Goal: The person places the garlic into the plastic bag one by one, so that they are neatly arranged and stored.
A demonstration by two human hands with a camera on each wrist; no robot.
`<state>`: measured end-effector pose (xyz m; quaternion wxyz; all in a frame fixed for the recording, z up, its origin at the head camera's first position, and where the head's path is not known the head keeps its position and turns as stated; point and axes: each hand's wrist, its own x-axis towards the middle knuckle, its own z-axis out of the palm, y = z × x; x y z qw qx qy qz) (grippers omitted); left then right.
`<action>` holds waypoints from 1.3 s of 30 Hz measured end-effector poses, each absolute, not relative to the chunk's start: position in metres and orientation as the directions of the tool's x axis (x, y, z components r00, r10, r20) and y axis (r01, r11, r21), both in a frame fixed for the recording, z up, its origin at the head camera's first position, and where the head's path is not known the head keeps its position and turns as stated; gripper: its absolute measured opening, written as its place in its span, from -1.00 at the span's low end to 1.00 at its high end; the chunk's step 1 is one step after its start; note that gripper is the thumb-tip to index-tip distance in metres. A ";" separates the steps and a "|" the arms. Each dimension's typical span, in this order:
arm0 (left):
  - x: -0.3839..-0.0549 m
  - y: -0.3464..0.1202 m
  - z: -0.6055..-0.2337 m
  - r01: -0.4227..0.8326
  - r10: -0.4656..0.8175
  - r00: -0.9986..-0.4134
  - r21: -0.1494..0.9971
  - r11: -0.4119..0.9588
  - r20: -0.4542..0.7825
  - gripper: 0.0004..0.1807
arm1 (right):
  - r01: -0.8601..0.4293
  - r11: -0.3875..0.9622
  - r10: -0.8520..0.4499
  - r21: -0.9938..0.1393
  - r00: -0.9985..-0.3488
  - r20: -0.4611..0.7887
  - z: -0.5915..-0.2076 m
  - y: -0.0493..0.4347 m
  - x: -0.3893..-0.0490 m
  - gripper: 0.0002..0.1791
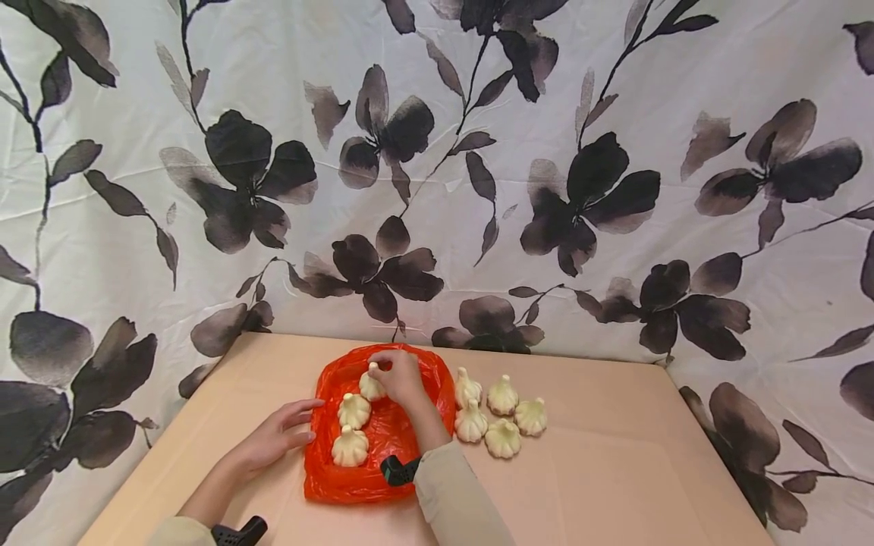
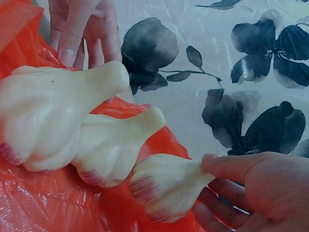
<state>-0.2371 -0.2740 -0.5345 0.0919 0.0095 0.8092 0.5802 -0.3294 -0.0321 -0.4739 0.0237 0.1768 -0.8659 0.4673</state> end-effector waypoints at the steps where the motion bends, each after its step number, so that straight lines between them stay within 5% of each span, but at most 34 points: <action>1: -0.237 -0.274 -0.535 -0.093 0.122 -0.983 0.941 0.326 -0.139 -0.40 | -0.319 0.504 -0.281 -0.803 -0.939 0.196 -0.475 -0.032 -0.330 -0.80; 30: -0.239 -0.269 -0.532 -0.122 0.107 -0.980 0.935 0.332 -0.166 -0.40 | -0.275 0.470 -0.275 -0.839 -0.949 0.157 -0.487 -0.039 -0.337 -0.72; 39: -0.240 -0.270 -0.531 -0.144 0.075 -0.981 0.931 0.336 -0.178 -0.40 | -0.360 0.420 -0.294 -0.833 -0.922 0.251 -0.469 -0.028 -0.332 -0.72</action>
